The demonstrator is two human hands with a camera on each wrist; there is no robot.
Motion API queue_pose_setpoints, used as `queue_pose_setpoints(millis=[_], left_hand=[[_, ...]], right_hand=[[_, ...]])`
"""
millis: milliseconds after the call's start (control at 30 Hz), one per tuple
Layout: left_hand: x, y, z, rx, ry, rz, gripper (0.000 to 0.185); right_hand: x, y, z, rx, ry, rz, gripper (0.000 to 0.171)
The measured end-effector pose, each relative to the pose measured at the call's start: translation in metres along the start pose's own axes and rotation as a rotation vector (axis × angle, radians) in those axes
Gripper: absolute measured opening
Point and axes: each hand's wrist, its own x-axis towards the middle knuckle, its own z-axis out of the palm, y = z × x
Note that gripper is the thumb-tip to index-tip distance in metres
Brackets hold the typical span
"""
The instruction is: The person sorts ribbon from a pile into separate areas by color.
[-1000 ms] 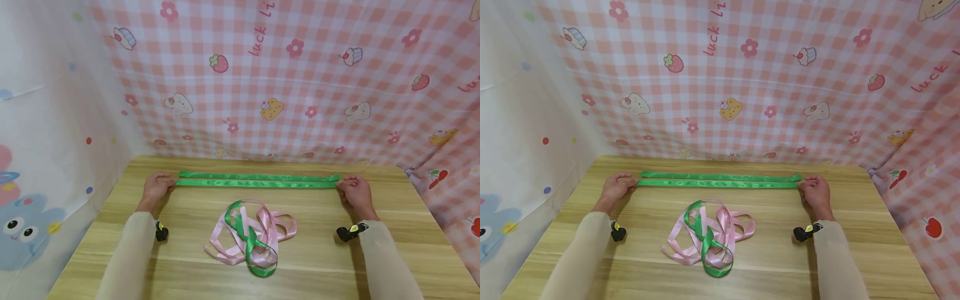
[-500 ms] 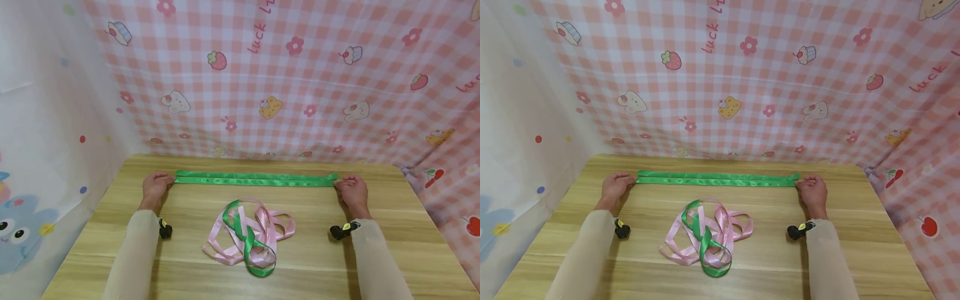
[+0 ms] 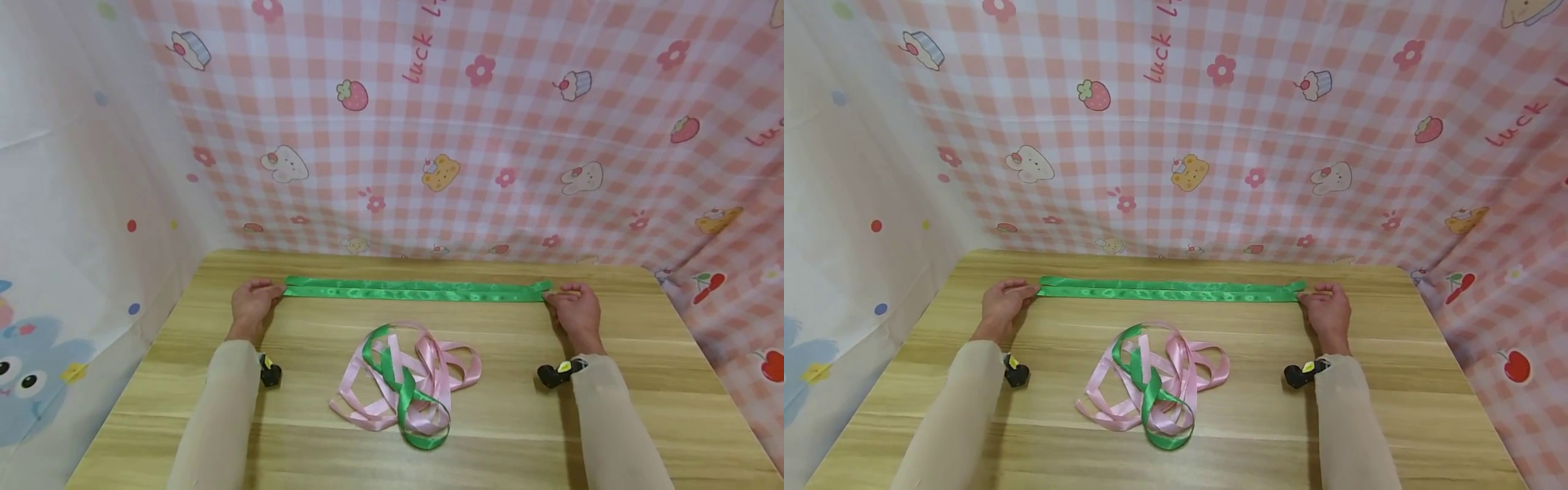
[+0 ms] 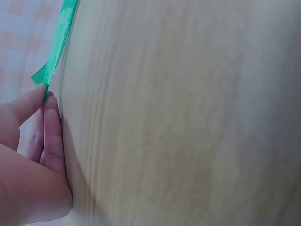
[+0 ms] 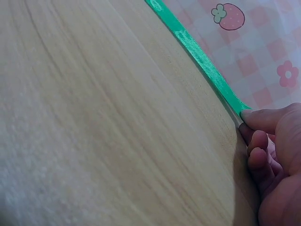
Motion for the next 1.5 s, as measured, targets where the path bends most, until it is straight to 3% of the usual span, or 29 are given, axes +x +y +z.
queue_pose_setpoints(millis=[300,400,500,567,700,833,933,1067,1200,1333,1500], left_hand=[[-0.001,0.000,-0.007,-0.147,-0.062,0.011,0.046],[-0.004,0.002,-0.010,-0.086,-0.086,0.028,0.052],[-0.011,0.006,-0.012,0.057,-0.128,0.089,0.052],[-0.021,0.009,-0.011,0.173,-0.172,0.148,0.048],[-0.050,0.010,-0.001,0.358,-0.310,0.313,0.036],[-0.090,0.009,0.020,0.466,-0.451,0.488,0.024],[-0.123,0.009,0.039,0.488,-0.591,0.565,0.018],[-0.157,0.003,0.063,0.480,-0.798,0.576,0.019],[-0.177,-0.006,0.084,0.470,-0.948,0.540,0.022],[-0.185,-0.014,0.097,0.478,-1.072,0.473,0.028],[-0.189,-0.017,0.101,0.519,-1.213,0.343,0.038]], right_hand=[[-0.006,0.001,0.005,0.062,0.022,-0.008,0.037],[-0.012,0.000,0.002,0.060,0.022,-0.002,0.040],[-0.025,-0.004,0.001,-0.019,0.010,-0.048,0.039],[-0.038,-0.009,0.004,-0.114,-0.035,-0.122,0.037],[-0.081,-0.021,0.021,-0.260,-0.199,-0.380,0.023],[-0.131,-0.037,0.043,-0.212,-0.434,-0.614,0.014],[-0.162,-0.046,0.057,-0.181,-0.599,-0.689,0.016],[-0.187,-0.047,0.074,-0.246,-0.781,-0.685,0.017],[-0.199,-0.036,0.088,-0.296,-0.889,-0.660,0.018],[-0.206,-0.027,0.094,-0.273,-0.903,-0.669,0.022],[-0.215,-0.033,0.089,-0.236,-0.871,-0.627,0.031]])
